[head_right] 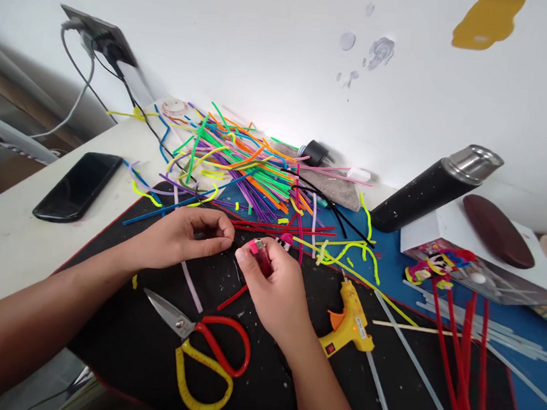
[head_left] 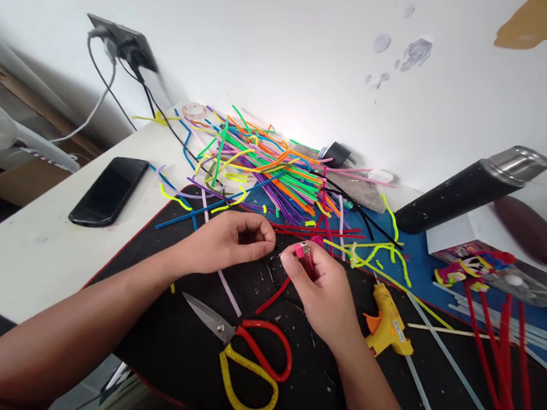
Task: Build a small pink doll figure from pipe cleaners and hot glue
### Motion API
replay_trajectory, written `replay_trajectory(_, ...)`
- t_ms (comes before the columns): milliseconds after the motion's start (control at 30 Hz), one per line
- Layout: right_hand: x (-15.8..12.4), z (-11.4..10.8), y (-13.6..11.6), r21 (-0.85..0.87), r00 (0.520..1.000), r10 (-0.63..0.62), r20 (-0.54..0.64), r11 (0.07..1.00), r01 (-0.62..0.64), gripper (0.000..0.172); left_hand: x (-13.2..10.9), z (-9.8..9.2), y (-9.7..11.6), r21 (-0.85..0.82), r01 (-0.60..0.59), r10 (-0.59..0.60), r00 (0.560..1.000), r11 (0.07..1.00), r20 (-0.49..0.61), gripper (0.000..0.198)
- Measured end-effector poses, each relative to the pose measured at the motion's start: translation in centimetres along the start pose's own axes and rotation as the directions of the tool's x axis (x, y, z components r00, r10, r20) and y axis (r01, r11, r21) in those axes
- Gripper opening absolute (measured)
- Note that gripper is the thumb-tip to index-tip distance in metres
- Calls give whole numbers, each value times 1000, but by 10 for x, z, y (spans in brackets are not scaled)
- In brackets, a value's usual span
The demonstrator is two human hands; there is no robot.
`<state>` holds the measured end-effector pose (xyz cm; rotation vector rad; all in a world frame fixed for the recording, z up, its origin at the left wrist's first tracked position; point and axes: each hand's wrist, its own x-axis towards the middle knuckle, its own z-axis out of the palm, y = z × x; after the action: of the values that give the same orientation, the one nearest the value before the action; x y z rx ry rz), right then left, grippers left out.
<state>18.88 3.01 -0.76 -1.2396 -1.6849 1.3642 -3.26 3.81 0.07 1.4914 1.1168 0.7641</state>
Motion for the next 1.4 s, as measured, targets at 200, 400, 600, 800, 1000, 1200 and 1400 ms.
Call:
replay_trajectory(200,-1,3,3,169,997,14,79,985,-27,42,4,-2,-1,-175,5,-20,996,985,-85,32)
replay_trajectory(400,-2,5,8,180,992,12,123,983,-34,55,4,-2,-2,-186,-7,-12,995,983,-99,36)
replay_trajectory(600,-1,10,8,12,997,12,83,1000,-13,56,3,-1,1,-186,-3,-9,998,983,-60,37)
replay_trajectory(800,-3,8,10,19,1000,12,25,1000,-12,56,3,0,0,-195,-5,-8,998,981,-67,39)
replay_trajectory(1000,0,1,12,275,998,45,-48,961,-30,57,3,-1,2,-208,-4,-12,997,978,-77,38)
replay_trajectory(1200,2,-2,10,418,1000,11,10,908,-14,56,3,0,0,-211,12,-27,997,977,-68,37)
replay_trajectory(1400,0,4,6,221,1000,12,22,975,-17,61,4,0,3,-230,27,-45,996,973,-72,35)
